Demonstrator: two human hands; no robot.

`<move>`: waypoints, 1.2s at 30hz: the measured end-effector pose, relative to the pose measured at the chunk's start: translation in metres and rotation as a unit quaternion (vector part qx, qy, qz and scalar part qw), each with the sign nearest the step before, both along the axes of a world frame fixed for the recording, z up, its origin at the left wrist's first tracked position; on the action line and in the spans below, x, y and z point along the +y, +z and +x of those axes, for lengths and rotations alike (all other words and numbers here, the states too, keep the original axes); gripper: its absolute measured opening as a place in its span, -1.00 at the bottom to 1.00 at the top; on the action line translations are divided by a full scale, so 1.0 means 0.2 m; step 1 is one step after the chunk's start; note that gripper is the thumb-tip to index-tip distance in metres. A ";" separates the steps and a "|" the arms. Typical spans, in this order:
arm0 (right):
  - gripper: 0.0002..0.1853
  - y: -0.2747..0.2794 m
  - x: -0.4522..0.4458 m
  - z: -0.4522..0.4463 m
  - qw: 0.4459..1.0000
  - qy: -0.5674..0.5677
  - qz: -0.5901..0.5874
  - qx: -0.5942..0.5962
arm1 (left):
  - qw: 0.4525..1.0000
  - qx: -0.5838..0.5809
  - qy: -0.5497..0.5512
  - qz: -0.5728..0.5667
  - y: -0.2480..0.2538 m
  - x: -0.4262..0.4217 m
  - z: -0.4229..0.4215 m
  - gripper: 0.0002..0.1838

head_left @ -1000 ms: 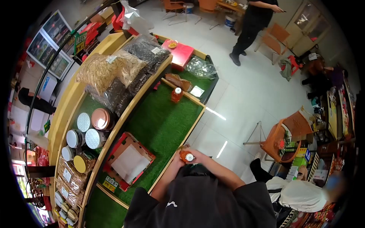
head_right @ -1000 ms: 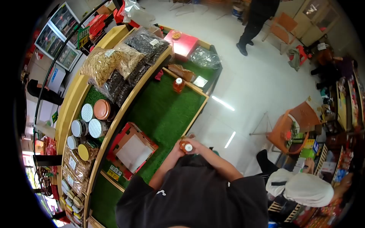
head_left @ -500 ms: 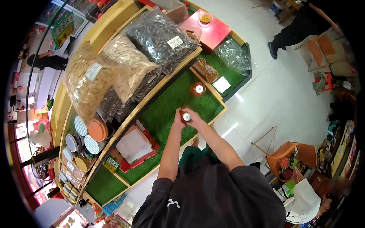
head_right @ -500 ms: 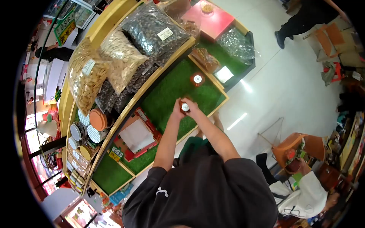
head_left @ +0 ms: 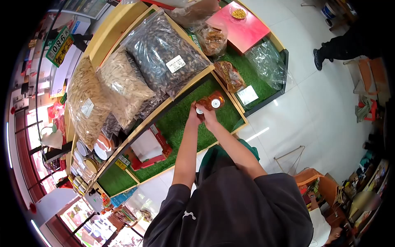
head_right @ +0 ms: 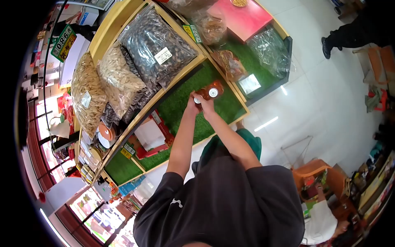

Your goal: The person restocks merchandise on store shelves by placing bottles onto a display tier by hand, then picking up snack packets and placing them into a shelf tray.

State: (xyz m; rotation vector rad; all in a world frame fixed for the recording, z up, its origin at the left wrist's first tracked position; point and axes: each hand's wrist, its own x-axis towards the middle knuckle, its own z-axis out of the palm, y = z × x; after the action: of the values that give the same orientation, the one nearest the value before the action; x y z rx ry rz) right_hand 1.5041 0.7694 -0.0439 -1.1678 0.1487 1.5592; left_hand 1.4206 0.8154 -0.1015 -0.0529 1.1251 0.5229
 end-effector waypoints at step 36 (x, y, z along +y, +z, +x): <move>-0.38 -0.43 -0.59 0.13 0.985 0.161 -0.035 0.048 | 0.983 0.151 0.027 0.102 -0.19 -0.52 -0.34 -0.41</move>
State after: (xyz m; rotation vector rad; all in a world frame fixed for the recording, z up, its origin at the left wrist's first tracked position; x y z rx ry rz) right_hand 1.5306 0.6516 -0.1291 -1.2146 0.0810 1.9086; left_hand 1.3523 0.7115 -0.1397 0.1797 1.3620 0.7095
